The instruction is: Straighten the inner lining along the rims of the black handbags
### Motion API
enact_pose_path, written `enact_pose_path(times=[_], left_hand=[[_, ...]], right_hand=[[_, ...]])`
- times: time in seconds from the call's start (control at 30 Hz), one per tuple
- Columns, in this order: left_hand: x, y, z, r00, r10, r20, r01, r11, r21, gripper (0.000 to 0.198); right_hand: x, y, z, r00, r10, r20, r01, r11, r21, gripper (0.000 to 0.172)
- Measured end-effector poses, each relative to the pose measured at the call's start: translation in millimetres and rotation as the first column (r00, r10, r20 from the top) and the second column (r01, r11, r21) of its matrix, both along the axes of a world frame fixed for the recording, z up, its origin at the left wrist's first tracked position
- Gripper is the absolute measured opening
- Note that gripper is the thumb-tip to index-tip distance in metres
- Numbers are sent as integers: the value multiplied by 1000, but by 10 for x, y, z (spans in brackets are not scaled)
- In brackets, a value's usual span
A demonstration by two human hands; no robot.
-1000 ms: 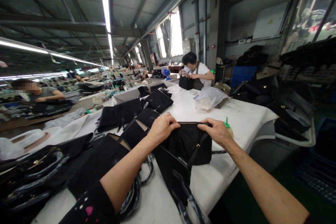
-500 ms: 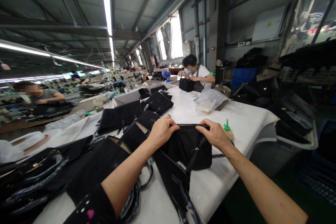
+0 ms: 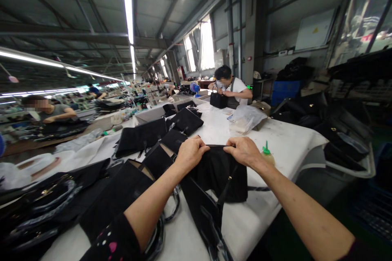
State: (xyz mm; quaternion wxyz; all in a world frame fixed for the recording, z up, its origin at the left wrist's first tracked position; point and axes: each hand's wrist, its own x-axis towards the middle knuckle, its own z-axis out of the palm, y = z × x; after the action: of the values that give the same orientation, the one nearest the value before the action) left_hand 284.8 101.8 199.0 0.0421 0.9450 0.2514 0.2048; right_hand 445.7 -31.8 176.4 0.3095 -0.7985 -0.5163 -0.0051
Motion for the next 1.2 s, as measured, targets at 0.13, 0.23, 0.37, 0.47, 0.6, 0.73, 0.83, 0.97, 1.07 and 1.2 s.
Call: enact_pose_path(times=[0.13,0.23,0.37,0.47,0.6,0.73,0.83,0.97,1.07,1.2], left_hand=[[2,11,-2,1000,-3,29,3,1000,-25,19],[-15,48,-7,997,16,72,-11,998,-67,18],[-81,120,-3,993,23,116,-7,991,-136,10],[-121,142,2,992,34,119,-15,987,-162,11],[-131,124,3,992,58,110,-41,988,-148,12],[-132,105,12,992,77,95,-64,988,-139,12],[-130,94,28,994,89,67,-81,990,-112,12],[-111,81,31,996,79,44,-75,993,-87,12],[-126,89,19,997,50,60,-44,995,-92,11],[-295,172,10,995,-19,93,34,986,-163,20]], right_hand=[[-137,76,86,964,-9,267,35,995,-95,20],[-223,161,104,919,10,394,50,989,-141,22],[-219,257,63,944,0,329,48,989,-139,24],[-162,281,30,974,-4,227,31,993,-118,23],[-146,279,26,985,-9,171,28,994,-105,23],[-191,279,28,982,-17,190,37,995,-98,23],[-219,283,40,977,-35,213,60,992,-113,24],[-277,335,109,976,16,219,19,988,-156,25],[-362,409,171,963,165,215,-130,977,-167,21],[-436,424,200,956,174,234,-137,976,-169,20]])
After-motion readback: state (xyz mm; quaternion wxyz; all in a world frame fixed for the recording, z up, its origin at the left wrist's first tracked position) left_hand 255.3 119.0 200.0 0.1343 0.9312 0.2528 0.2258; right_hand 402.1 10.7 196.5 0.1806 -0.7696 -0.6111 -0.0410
